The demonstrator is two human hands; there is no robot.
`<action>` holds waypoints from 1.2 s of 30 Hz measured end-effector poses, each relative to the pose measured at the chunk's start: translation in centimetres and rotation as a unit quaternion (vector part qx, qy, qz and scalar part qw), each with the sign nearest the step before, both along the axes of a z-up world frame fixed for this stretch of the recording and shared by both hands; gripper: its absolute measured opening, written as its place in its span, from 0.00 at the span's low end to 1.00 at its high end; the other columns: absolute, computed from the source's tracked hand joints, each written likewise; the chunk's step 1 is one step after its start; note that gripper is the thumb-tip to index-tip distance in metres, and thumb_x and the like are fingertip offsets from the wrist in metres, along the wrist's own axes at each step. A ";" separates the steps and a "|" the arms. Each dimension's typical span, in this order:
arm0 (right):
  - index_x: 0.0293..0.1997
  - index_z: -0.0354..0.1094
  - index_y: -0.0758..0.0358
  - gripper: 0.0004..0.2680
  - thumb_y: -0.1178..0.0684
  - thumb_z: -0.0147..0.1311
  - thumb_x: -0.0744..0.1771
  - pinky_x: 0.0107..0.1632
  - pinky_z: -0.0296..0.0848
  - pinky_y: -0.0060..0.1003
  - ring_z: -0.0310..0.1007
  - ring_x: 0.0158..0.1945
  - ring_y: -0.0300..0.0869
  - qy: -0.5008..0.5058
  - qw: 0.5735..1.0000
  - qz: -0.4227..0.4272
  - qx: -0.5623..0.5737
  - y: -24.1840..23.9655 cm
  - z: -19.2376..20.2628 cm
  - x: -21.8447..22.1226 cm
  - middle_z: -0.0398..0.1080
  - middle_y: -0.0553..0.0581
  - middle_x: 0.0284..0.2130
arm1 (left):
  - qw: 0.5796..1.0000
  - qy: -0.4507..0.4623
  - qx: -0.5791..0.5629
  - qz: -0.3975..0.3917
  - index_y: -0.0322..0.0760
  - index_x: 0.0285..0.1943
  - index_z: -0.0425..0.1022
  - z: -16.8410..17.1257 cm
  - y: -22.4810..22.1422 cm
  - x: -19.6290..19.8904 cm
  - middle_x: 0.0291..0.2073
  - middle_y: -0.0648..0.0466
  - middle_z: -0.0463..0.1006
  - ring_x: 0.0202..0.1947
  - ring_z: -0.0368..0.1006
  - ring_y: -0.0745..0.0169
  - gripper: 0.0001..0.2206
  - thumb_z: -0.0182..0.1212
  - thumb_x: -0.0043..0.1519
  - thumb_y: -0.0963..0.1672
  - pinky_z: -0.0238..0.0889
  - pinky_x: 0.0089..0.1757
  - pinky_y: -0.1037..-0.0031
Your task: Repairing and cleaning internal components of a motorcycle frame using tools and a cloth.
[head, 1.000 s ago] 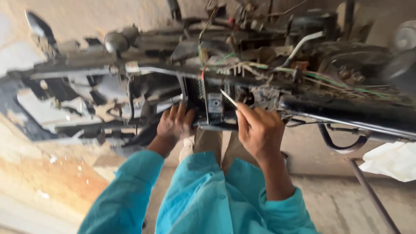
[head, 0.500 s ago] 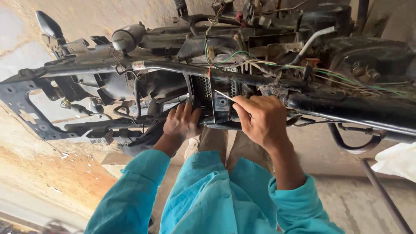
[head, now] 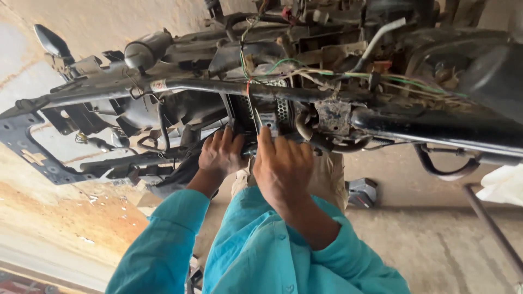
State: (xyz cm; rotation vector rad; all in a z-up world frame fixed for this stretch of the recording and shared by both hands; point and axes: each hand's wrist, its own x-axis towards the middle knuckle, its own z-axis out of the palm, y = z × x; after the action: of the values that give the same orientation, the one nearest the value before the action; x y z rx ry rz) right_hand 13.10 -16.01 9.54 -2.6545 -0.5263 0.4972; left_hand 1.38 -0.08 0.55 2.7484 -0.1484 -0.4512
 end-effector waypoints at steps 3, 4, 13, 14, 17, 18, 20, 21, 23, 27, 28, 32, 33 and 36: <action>0.49 0.75 0.62 0.08 0.59 0.59 0.66 0.35 0.58 0.46 0.66 0.29 0.46 0.086 0.992 0.030 0.085 -2.9 -0.1 2.4 0.63 0.52 0.24 | 0.999 0.042 0.000 0.010 0.41 0.38 0.78 -0.4 0.2 -0.7 0.39 0.43 0.77 0.32 0.75 0.49 0.19 0.69 0.42 0.51 0.70 0.31 0.62; 0.49 0.75 0.62 0.08 0.59 0.59 0.66 0.35 0.58 0.46 0.66 0.29 0.46 0.083 0.992 0.032 0.088 -3.4 -0.6 2.8 0.63 0.52 0.24 | 0.999 0.038 0.002 0.012 0.41 0.38 0.78 -0.4 0.4 -0.2 0.39 0.43 0.77 0.32 0.75 0.49 0.19 0.69 0.42 0.51 0.70 0.31 0.62; 0.51 0.77 0.56 0.14 0.63 0.59 0.61 0.38 0.58 0.46 0.61 0.32 0.47 0.015 0.993 0.081 0.084 -4.7 -2.2 3.9 0.59 0.52 0.26 | 1.000 0.024 0.005 0.001 0.41 0.37 0.78 -0.3 0.4 0.0 0.39 0.43 0.78 0.32 0.75 0.50 0.15 0.66 0.46 0.50 0.69 0.32 0.64; 0.51 0.77 0.55 0.14 0.63 0.59 0.62 0.39 0.58 0.46 0.60 0.32 0.48 -0.007 0.994 0.076 0.081 -4.6 -2.6 4.0 0.58 0.53 0.25 | 1.000 0.001 0.008 0.006 0.41 0.39 0.79 -0.1 0.3 0.2 0.39 0.43 0.78 0.33 0.75 0.50 0.17 0.66 0.47 0.52 0.69 0.32 0.64; 0.49 0.79 0.55 0.13 0.63 0.59 0.62 0.37 0.57 0.46 0.59 0.29 0.48 0.005 0.992 0.088 0.092 -5.4 -3.1 3.3 0.56 0.54 0.23 | 1.000 0.005 0.009 0.009 0.41 0.40 0.79 0.8 0.1 -0.4 0.38 0.44 0.77 0.33 0.75 0.50 0.19 0.65 0.50 0.55 0.68 0.32 0.64; 0.48 0.80 0.55 0.13 0.63 0.59 0.62 0.34 0.56 0.45 0.59 0.27 0.47 0.019 0.989 0.101 0.106 -5.6 -3.7 3.7 0.56 0.54 0.22 | 1.000 0.012 0.009 0.000 0.40 0.39 0.79 0.3 0.5 0.3 0.36 0.46 0.77 0.32 0.75 0.50 0.20 0.65 0.50 0.56 0.68 0.31 0.62; 0.47 0.78 0.56 0.10 0.62 0.60 0.63 0.35 0.57 0.45 0.61 0.28 0.47 0.007 0.988 0.085 0.128 -6.1 -3.3 4.5 0.58 0.53 0.22 | 1.000 -0.002 0.018 -0.001 0.41 0.37 0.78 -0.4 0.7 0.1 0.38 0.44 0.78 0.31 0.75 0.51 0.18 0.64 0.50 0.55 0.67 0.29 0.64; 0.45 0.77 0.57 0.07 0.61 0.62 0.65 0.35 0.58 0.46 0.63 0.30 0.47 0.018 0.987 0.073 0.143 -6.8 -2.6 4.3 0.61 0.51 0.23 | 1.000 0.006 0.019 0.005 0.41 0.36 0.78 -0.2 0.1 -0.8 0.40 0.42 0.80 0.30 0.75 0.52 0.17 0.63 0.50 0.55 0.65 0.27 0.66; 0.46 0.76 0.59 0.07 0.61 0.63 0.66 0.38 0.62 0.46 0.67 0.32 0.48 0.013 0.991 0.022 0.134 -7.8 -1.2 4.4 0.66 0.54 0.26 | 0.999 0.031 0.015 0.000 0.40 0.35 0.78 0.1 0.2 -0.8 0.37 0.42 0.79 0.31 0.75 0.50 0.19 0.63 0.51 0.56 0.66 0.28 0.63; 0.51 0.75 0.65 0.07 0.59 0.60 0.68 0.35 0.70 0.36 0.73 0.32 0.43 0.017 0.979 -0.154 0.129 -10.6 -1.7 2.3 0.75 0.58 0.34 | 1.000 0.011 -0.003 0.007 0.38 0.40 0.79 -1.0 0.5 -1.5 0.41 0.39 0.78 0.32 0.74 0.48 0.23 0.66 0.47 0.57 0.67 0.30 0.62; 0.51 0.75 0.65 0.07 0.59 0.60 0.68 0.35 0.70 0.36 0.73 0.32 0.43 0.007 0.979 -0.154 0.131 -11.0 -2.3 0.7 0.75 0.58 0.34 | 1.000 0.001 -0.003 0.006 0.38 0.40 0.79 -0.7 1.0 -0.9 0.41 0.39 0.78 0.32 0.74 0.48 0.23 0.66 0.47 0.57 0.67 0.30 0.62; 0.49 0.76 0.66 0.07 0.58 0.56 0.68 0.32 0.66 0.32 0.69 0.27 0.38 0.052 0.965 -0.237 0.102 -12.5 -4.0 -3.3 0.74 0.55 0.28 | 0.997 0.059 -0.030 0.030 0.39 0.43 0.79 -0.4 0.4 -0.6 0.41 0.39 0.78 0.33 0.75 0.48 0.25 0.69 0.39 0.53 0.67 0.31 0.61; 0.48 0.76 0.66 0.07 0.58 0.56 0.68 0.33 0.68 0.32 0.71 0.28 0.37 0.059 0.956 -0.261 0.122 -12.3 -3.9 -4.3 0.74 0.54 0.28 | 0.994 0.098 -0.041 0.038 0.39 0.42 0.80 -0.2 0.3 -1.1 0.39 0.39 0.78 0.32 0.75 0.47 0.26 0.70 0.37 0.53 0.66 0.28 0.61; 0.47 0.74 0.66 0.06 0.57 0.57 0.68 0.35 0.70 0.30 0.74 0.31 0.37 0.041 0.947 -0.275 0.158 -10.9 -4.4 -5.1 0.75 0.55 0.32 | 0.994 0.080 -0.047 0.052 0.41 0.38 0.78 -0.3 0.6 0.0 0.36 0.43 0.77 0.31 0.74 0.49 0.22 0.70 0.37 0.51 0.66 0.29 0.61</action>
State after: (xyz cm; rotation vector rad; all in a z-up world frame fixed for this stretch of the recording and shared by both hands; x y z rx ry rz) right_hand 7.97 -26.87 5.18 -2.3150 0.1598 0.3139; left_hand 1.34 0.54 0.27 2.6008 0.0143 -0.6169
